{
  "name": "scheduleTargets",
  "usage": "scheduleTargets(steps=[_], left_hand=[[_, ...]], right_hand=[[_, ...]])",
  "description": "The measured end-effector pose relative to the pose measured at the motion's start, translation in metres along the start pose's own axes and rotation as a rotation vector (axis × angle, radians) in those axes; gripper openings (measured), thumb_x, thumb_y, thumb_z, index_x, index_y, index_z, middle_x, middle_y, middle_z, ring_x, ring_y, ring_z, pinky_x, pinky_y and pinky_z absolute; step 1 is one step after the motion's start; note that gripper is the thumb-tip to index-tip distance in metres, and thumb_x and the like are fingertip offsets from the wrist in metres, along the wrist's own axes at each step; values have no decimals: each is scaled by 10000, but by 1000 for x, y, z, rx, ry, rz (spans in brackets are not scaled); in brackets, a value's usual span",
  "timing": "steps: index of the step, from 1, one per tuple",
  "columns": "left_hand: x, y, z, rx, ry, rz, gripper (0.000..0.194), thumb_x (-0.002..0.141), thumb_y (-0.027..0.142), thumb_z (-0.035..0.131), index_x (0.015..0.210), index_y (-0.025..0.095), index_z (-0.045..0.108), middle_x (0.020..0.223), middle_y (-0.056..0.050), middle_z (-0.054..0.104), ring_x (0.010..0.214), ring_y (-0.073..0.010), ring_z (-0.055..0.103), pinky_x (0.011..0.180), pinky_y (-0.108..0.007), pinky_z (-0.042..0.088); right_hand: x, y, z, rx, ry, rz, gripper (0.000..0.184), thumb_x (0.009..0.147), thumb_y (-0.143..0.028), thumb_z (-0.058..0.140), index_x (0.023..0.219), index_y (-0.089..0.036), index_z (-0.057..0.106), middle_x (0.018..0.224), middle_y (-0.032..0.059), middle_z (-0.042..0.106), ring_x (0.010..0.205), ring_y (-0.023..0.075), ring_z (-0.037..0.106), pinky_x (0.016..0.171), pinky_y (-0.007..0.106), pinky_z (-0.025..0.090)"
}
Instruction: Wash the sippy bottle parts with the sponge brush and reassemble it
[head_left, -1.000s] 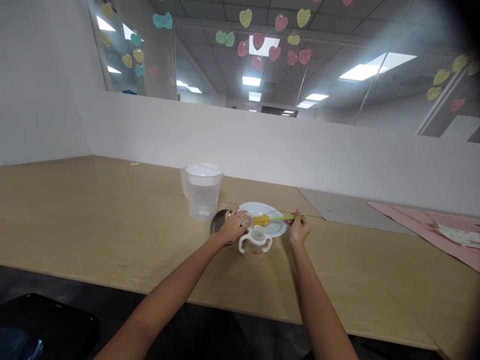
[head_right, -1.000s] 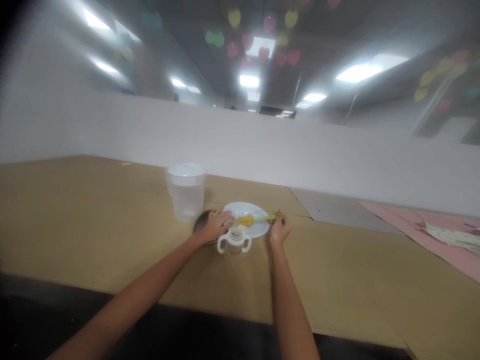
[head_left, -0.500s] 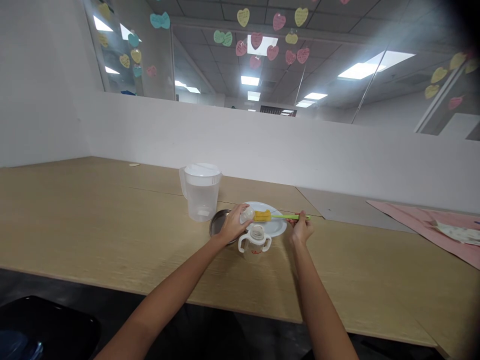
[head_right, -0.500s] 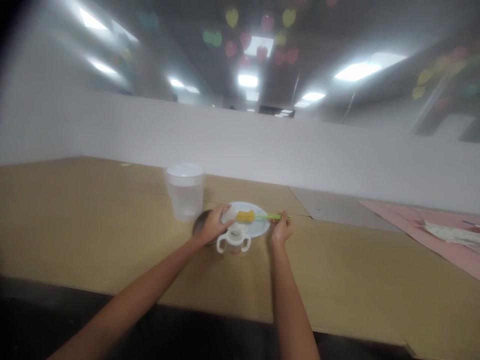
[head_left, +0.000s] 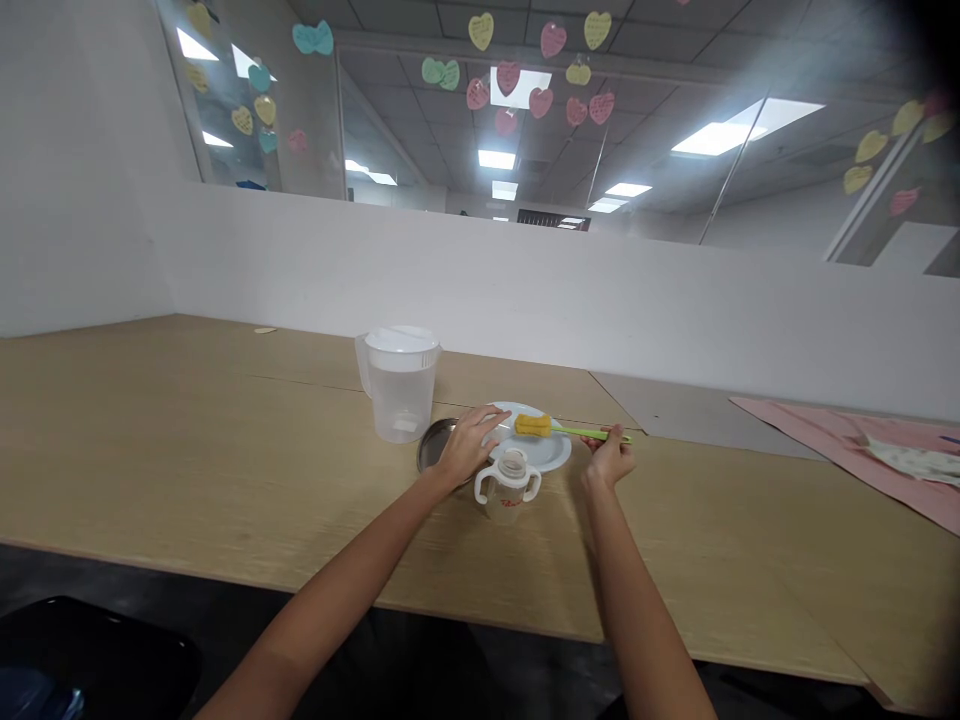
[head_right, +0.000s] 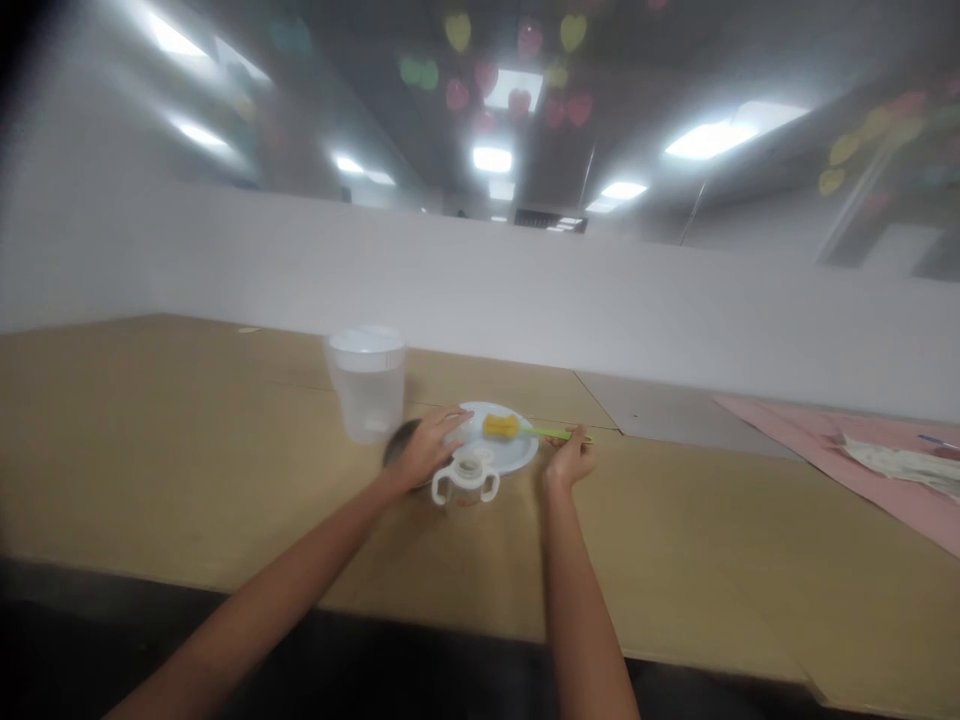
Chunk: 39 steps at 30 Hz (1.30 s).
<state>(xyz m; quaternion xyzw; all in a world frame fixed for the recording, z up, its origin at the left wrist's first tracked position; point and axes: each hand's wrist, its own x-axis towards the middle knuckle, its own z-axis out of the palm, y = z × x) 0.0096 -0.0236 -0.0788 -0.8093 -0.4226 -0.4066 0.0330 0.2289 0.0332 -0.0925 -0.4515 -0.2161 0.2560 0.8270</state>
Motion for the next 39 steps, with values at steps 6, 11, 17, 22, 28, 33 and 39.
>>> scheduleTargets(steps=[6,11,17,22,28,33,39], left_hand=[[1,0,-5,-16,-20,-36,391,798,367,512,1166,234,502,1185,-52,505,1094,-184,450,967,-334,345],[0,-2,-3,3,-15,-154,370,791,382,505,1131,240,536,1108,-58,449,1043,-188,466,920,-324,383],[2,0,-1,-75,1,-121,551,707,139,560,1233,238,433,1187,-51,494,1084,-192,457,961,-341,352],[1,2,0,-140,65,-207,431,714,207,594,1138,222,518,1182,-49,538,1074,-201,491,952,-360,371],[0,4,-1,-85,130,-125,328,760,299,566,1081,228,568,1170,-43,538,1088,-188,475,962,-351,370],[3,0,2,-235,182,-209,402,776,219,527,1177,224,499,1244,-53,501,1144,-195,451,986,-375,355],[1,-5,11,-484,218,-369,450,752,294,571,1172,177,464,1183,-92,541,1044,-188,535,905,-336,433]], right_hand=[[3,3,0,11,9,-4,329,708,-504,494,632,-184,492,413,-74,420,382,93,477,461,239,475],[4,6,-2,-22,4,-41,339,712,-514,466,645,-182,486,438,-73,424,384,91,479,454,235,468],[3,4,-1,-17,11,-12,326,708,-492,483,635,-175,501,448,-65,435,380,84,469,463,233,471],[3,3,0,-4,31,-4,332,698,-507,491,626,-184,485,443,-67,426,385,86,463,456,236,473],[4,5,0,-25,18,-23,338,718,-511,467,634,-184,478,443,-68,427,376,89,472,442,231,465],[3,2,-1,-11,50,21,311,719,-479,494,620,-184,492,414,-71,424,377,95,482,446,232,467],[-3,-6,2,76,-83,129,291,728,-446,517,632,-172,495,383,-66,448,380,98,510,406,200,435]])
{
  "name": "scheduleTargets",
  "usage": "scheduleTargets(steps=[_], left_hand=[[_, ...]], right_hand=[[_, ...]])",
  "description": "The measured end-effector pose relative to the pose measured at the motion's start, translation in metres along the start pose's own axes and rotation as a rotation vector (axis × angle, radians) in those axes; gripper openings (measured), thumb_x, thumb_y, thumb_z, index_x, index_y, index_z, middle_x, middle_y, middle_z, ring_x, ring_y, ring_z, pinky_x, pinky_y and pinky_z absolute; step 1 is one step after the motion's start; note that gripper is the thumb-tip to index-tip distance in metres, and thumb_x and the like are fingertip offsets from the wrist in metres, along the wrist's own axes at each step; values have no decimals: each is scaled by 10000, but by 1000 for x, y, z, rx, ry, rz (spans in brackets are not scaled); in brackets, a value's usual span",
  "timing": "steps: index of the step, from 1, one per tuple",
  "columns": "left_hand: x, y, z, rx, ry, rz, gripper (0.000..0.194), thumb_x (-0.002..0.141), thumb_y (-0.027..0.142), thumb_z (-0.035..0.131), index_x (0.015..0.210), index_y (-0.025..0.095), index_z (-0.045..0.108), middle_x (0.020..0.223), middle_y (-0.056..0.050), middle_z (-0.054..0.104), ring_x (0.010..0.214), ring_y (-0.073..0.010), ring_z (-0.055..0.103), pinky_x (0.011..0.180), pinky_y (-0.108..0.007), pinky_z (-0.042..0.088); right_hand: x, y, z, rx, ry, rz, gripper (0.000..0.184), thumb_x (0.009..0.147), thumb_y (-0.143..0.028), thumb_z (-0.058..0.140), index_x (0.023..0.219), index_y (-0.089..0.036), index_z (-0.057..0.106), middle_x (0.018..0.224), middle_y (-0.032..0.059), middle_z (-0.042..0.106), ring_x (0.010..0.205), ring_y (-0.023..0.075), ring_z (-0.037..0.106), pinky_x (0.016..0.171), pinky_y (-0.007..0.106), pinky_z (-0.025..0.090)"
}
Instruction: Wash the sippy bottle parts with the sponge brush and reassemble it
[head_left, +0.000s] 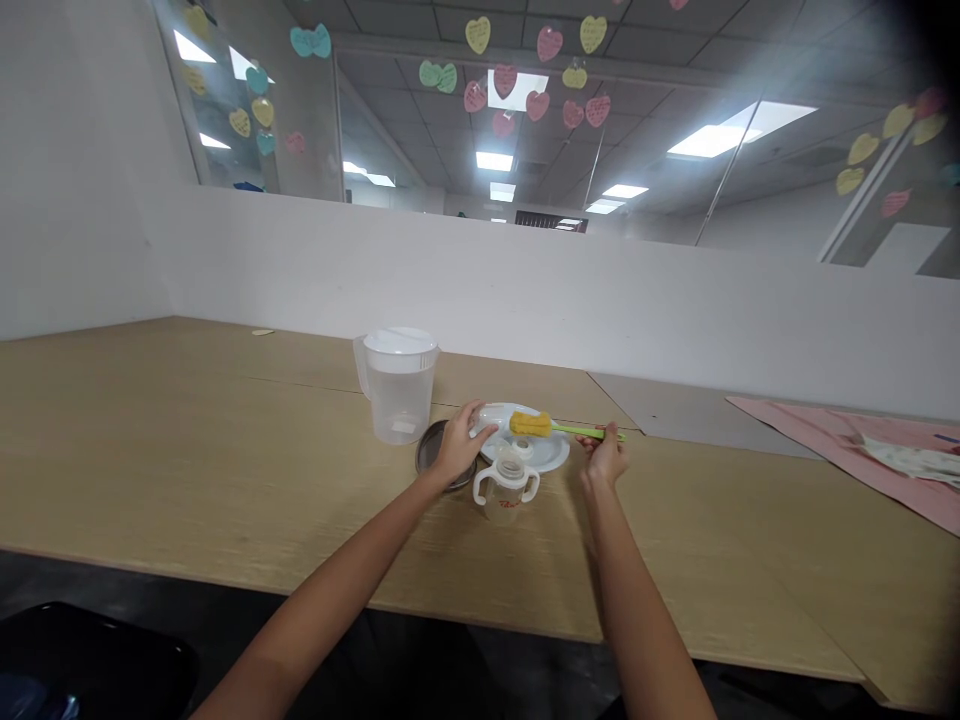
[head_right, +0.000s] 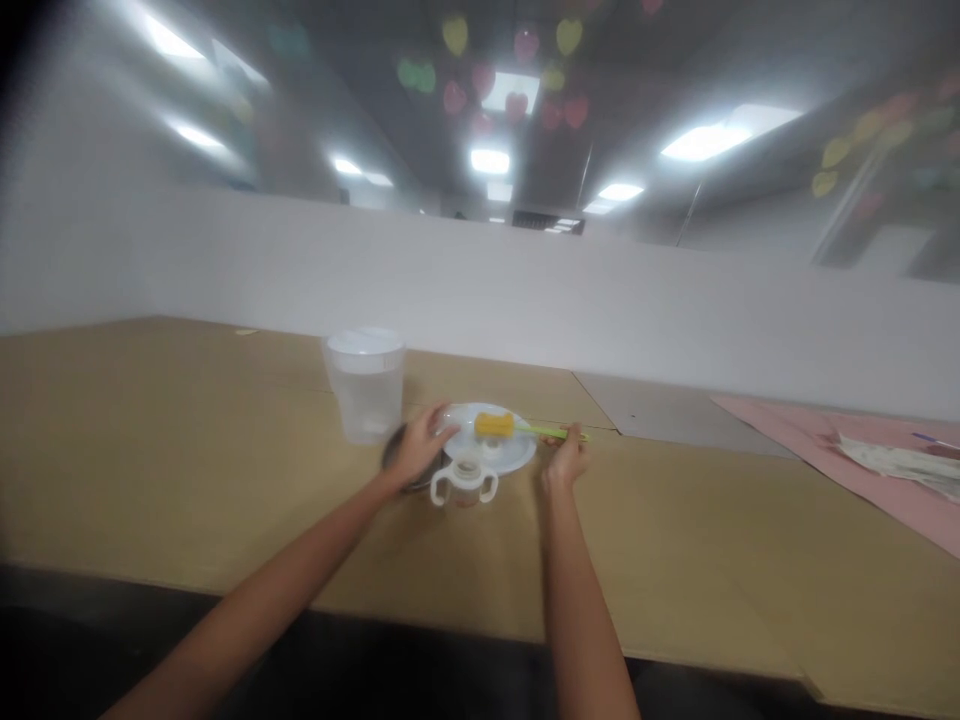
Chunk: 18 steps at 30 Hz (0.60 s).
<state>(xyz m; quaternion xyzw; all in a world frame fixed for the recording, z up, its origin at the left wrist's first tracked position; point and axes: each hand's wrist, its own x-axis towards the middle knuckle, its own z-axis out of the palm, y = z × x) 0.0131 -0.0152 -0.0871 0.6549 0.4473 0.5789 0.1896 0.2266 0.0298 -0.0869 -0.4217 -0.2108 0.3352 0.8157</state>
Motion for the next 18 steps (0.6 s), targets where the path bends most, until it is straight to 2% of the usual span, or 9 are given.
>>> scheduleTargets(steps=[5,8,10,13,16,18], left_hand=[[-7,5,6,-18,-115,58,435,760,317,569,1162,191,461,1181,-83,542,1044,-183,537,912,-334,429],[-8,8,6,-41,-141,93,435,757,313,577,1157,188,459,1178,-77,542,1043,-183,538,918,-336,423],[-9,9,5,-85,-132,102,428,771,324,559,1162,186,449,1174,-75,542,1040,-177,540,908,-326,430],[-9,12,3,-75,-98,121,421,784,346,540,1166,190,455,1159,-73,547,1024,-168,543,883,-303,442],[-9,16,0,70,-39,192,395,786,339,538,1155,209,486,1148,-61,550,1035,-171,524,904,-308,418],[-7,15,-3,179,31,238,389,797,318,522,1170,216,481,1170,-63,527,1071,-179,493,936,-321,388]], right_hand=[[-3,1,3,72,-273,117,277,687,-424,602,657,-159,527,407,-66,484,385,74,500,478,202,492],[-2,1,1,86,-429,220,267,664,-400,641,668,-152,542,439,-68,501,371,48,465,492,190,503],[-2,-2,-1,59,-488,251,278,654,-402,651,647,-150,532,434,-66,496,334,40,415,394,171,455],[-5,-7,-2,39,-601,277,306,654,-423,644,611,-160,496,388,-78,442,280,28,308,263,153,298],[-8,-10,-1,115,-632,327,346,669,-433,631,574,-178,417,369,-100,386,272,10,232,254,138,220],[-8,-10,-1,145,-550,348,382,705,-434,596,553,-192,343,351,-115,334,272,8,208,266,134,222]])
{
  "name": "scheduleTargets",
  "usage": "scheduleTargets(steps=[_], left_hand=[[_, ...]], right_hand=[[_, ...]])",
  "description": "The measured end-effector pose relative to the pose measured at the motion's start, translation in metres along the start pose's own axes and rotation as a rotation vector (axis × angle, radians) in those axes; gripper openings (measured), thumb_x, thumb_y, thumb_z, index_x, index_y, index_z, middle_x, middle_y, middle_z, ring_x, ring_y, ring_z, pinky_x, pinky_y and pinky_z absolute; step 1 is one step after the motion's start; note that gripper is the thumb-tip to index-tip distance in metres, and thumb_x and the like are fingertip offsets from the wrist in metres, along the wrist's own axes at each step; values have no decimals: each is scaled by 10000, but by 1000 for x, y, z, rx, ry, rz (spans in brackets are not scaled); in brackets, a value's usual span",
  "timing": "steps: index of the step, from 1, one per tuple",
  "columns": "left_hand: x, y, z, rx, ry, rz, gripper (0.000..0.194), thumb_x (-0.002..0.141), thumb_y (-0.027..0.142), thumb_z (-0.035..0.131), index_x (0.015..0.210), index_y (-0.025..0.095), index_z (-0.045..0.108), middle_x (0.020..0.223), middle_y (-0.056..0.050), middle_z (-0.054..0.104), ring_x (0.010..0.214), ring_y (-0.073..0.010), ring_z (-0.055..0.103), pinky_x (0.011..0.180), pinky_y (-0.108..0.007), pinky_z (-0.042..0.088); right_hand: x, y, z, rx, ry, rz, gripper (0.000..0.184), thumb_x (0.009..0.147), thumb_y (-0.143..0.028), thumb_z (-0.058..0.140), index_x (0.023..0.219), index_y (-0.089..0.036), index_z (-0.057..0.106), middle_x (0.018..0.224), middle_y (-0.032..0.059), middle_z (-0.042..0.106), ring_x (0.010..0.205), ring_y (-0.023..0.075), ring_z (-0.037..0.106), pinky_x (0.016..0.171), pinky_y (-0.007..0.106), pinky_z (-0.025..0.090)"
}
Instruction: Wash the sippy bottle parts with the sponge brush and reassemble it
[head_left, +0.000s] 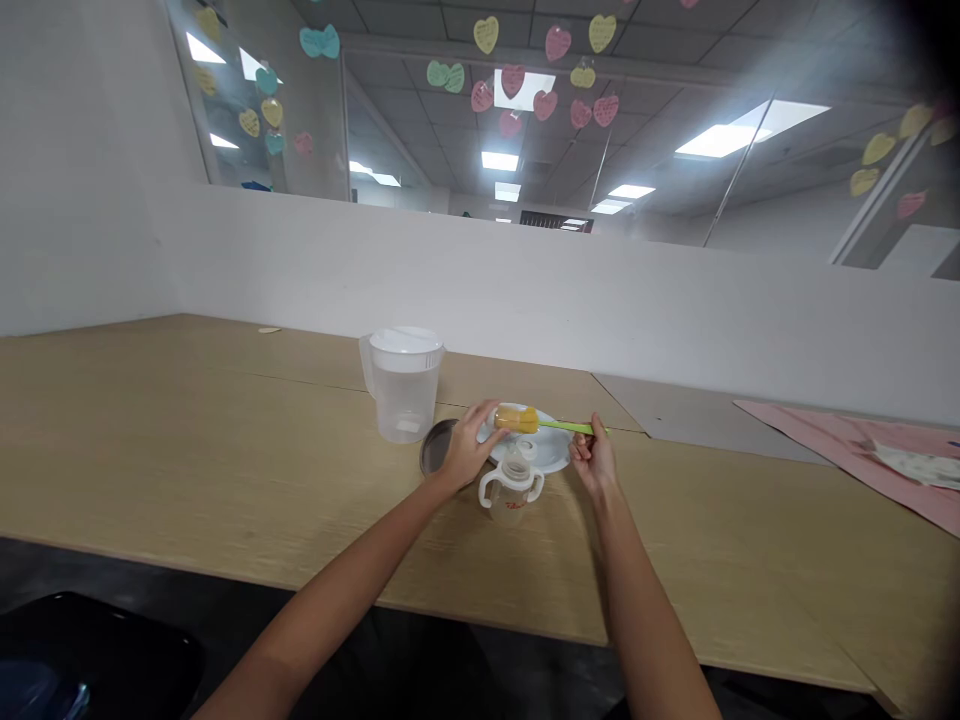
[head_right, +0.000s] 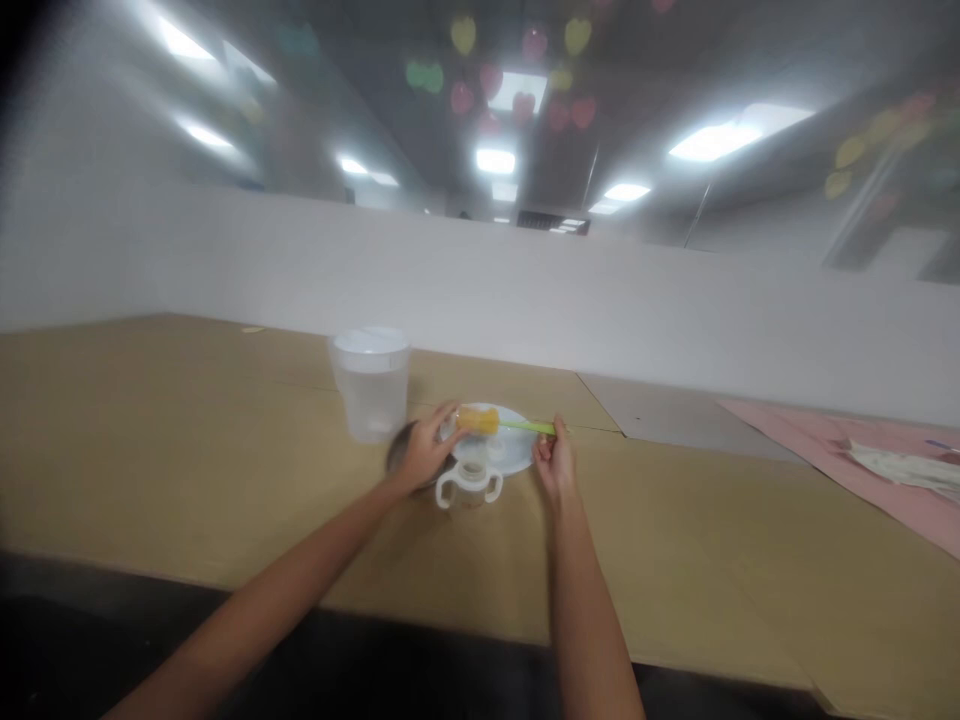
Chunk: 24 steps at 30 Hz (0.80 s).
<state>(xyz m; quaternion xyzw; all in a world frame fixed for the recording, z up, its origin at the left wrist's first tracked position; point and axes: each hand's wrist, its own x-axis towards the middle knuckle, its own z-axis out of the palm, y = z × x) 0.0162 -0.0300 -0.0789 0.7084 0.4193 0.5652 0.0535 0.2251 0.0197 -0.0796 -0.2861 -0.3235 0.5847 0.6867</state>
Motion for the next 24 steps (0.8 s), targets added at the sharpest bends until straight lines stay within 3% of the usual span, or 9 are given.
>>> scheduleTargets(steps=[5,8,10,13,16,20,24], left_hand=[[7,-24,-13,328,156,-78,410,772,161,499,1180,200,485,1179,-96,464,1118,-228,425,970,-387,335],[9,-39,-21,482,53,-171,600,696,39,493,1265,194,387,1177,-119,457,1112,-248,428,951,-404,338],[7,-44,-23,537,-66,-252,748,631,-10,507,1319,180,285,1195,-140,444,1089,-251,455,916,-381,364],[3,-47,-23,602,-223,-363,839,570,-24,536,1329,163,228,1236,-159,416,1042,-246,493,859,-342,394],[1,-44,-21,605,-261,-373,784,578,6,529,1302,141,260,1238,-156,421,1035,-233,491,847,-326,396],[4,-31,-15,522,-198,-160,598,640,30,451,1223,147,390,1190,-106,483,1080,-209,437,924,-335,338],[3,-13,-6,456,-345,36,318,785,173,414,1065,233,551,1096,-25,583,1112,-211,410,968,-397,253]], right_hand=[[4,-2,-6,-32,412,-164,324,790,-405,482,586,-206,327,331,-134,293,267,28,240,327,152,341],[5,-3,-8,-179,616,-344,327,776,-463,462,594,-208,365,344,-117,335,281,56,336,332,185,370],[4,-2,-8,-298,683,-442,359,766,-500,447,569,-206,387,343,-96,361,301,79,391,327,202,360],[1,3,-5,-477,662,-522,420,768,-532,414,512,-200,408,334,-64,381,321,99,423,338,219,347],[-1,7,-2,-612,596,-558,447,782,-547,376,514,-195,436,335,-57,379,333,104,415,358,227,336],[-2,9,-1,-696,547,-573,485,800,-573,305,518,-200,431,330,-57,358,339,111,400,369,237,319],[-1,7,-3,-665,520,-571,501,798,-594,274,531,-200,429,335,-53,376,336,115,414,371,240,321]])
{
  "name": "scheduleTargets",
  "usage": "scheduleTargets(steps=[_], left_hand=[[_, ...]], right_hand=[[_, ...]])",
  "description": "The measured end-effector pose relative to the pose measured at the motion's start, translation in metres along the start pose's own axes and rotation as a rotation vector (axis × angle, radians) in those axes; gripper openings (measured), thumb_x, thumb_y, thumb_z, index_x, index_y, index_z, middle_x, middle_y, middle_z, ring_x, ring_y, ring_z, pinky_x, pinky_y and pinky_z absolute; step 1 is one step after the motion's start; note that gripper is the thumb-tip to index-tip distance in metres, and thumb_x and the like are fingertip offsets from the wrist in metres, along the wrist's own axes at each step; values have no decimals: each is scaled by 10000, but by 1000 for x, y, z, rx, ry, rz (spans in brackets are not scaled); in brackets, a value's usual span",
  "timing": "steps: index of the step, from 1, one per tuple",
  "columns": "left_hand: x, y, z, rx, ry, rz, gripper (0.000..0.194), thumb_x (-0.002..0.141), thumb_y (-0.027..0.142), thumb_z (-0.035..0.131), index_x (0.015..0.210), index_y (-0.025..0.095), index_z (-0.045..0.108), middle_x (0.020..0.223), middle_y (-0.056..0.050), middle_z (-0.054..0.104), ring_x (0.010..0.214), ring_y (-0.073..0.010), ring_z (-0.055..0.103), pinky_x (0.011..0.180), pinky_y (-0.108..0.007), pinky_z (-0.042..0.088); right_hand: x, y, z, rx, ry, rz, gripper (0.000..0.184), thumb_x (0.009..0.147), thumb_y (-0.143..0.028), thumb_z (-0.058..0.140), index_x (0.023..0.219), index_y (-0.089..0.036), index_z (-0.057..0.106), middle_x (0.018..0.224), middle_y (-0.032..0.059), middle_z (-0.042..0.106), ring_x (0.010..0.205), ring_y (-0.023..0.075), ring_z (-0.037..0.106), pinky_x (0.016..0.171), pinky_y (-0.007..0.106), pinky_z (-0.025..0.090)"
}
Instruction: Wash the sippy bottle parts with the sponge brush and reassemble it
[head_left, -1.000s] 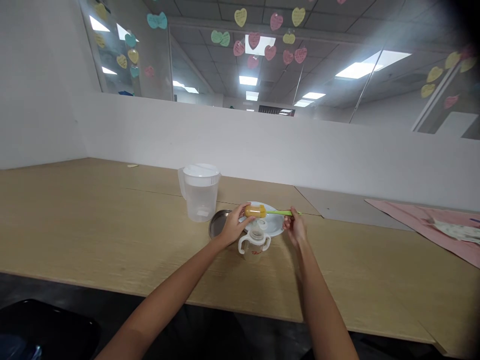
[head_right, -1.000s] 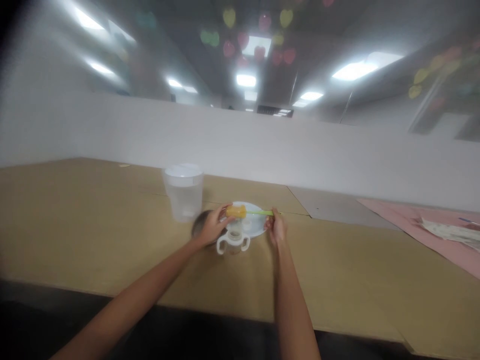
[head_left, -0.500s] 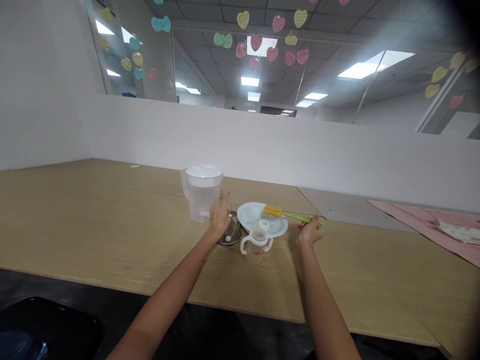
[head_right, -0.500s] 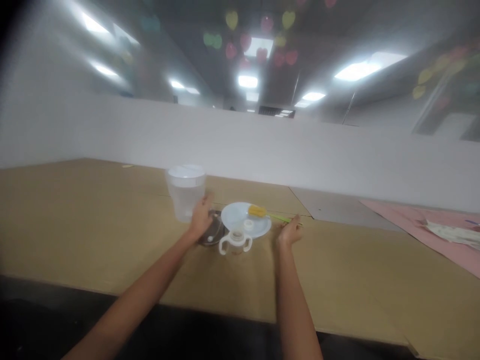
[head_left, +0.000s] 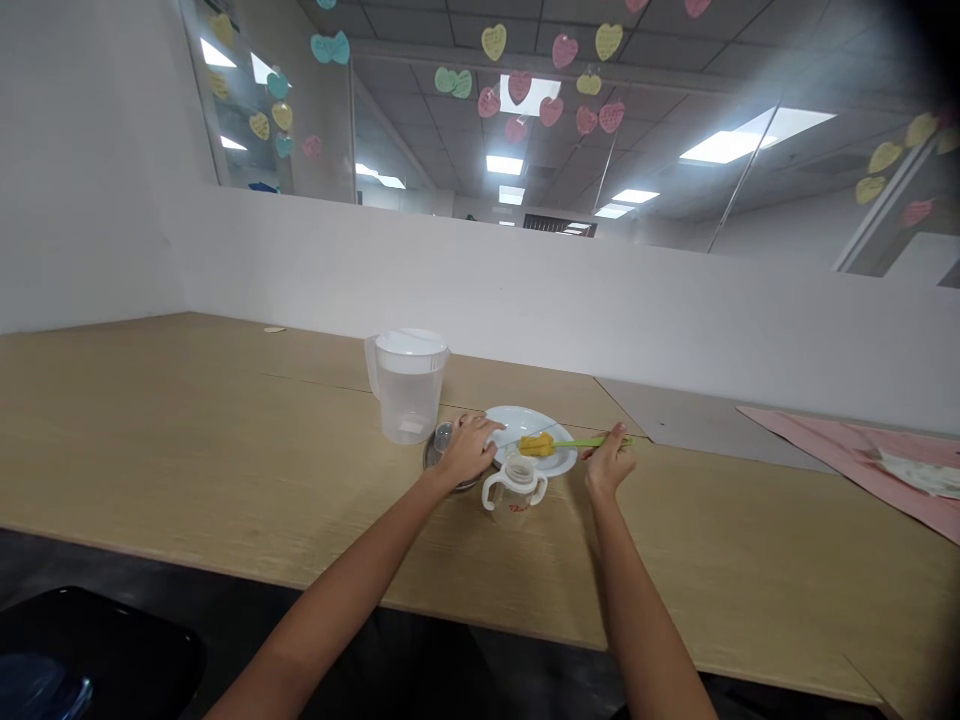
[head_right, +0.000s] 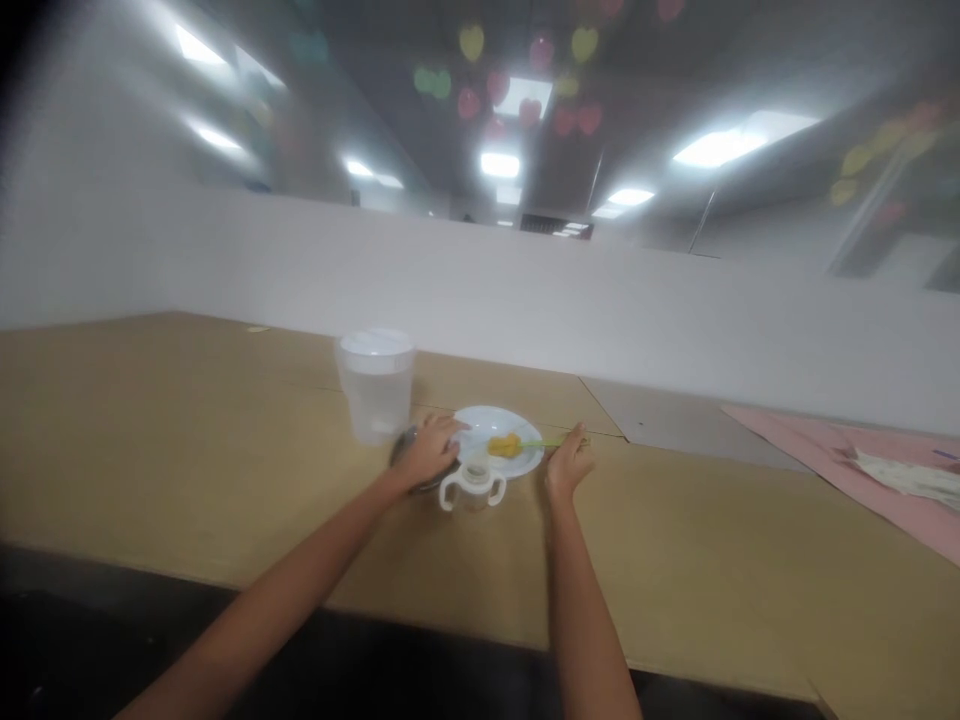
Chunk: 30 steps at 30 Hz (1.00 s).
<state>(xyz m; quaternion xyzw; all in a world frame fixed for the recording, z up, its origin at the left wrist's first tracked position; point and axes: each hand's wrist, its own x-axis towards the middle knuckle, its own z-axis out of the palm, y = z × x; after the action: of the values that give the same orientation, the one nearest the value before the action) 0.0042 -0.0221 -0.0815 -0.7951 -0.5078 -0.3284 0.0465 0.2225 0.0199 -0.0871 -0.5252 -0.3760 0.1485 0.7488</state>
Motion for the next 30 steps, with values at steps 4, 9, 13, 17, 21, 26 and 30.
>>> scheduleTargets(steps=[4,9,13,17,21,26,30], left_hand=[[-3,7,3,42,-131,63,353,888,320,281,889,234,624,984,-10,643,1136,-228,408,953,-446,217],[-6,3,7,116,-193,107,364,904,311,242,953,232,594,1016,-27,626,1124,-226,424,963,-467,197],[-6,2,11,87,-213,128,377,910,312,212,984,258,578,1036,-17,617,1132,-222,417,983,-488,161],[-6,4,13,48,-212,132,361,907,331,226,1071,300,546,1067,-23,603,1148,-222,407,996,-495,143],[-7,8,11,69,-188,146,328,883,289,320,1151,306,508,1046,-64,600,1134,-237,417,999,-494,138],[-7,11,8,-5,-186,102,342,885,295,316,1186,319,476,1049,-44,605,1126,-212,431,1013,-463,134],[-8,13,10,-196,-144,63,341,884,331,319,1188,308,472,1117,-20,587,1088,-194,472,1013,-442,169]], right_hand=[[-2,2,2,73,-31,34,501,784,-613,287,554,-195,440,339,-59,392,320,112,424,371,234,335],[-9,3,7,55,-149,49,522,765,-627,319,520,-187,455,322,-48,402,312,115,432,366,234,332],[-9,3,8,77,-169,80,515,772,-615,325,512,-188,448,312,-54,384,292,105,405,346,230,321],[-6,3,8,150,-131,152,482,776,-597,342,527,-193,428,308,-69,359,288,106,417,327,224,322],[-4,3,8,221,-89,200,447,758,-596,381,552,-201,409,298,-90,334,274,105,417,312,219,332],[-3,2,8,293,-50,243,412,760,-558,410,555,-201,406,297,-101,321,252,97,393,290,218,341],[-1,3,8,341,-47,257,397,763,-532,421,543,-202,399,295,-99,320,245,97,382,271,220,325]])
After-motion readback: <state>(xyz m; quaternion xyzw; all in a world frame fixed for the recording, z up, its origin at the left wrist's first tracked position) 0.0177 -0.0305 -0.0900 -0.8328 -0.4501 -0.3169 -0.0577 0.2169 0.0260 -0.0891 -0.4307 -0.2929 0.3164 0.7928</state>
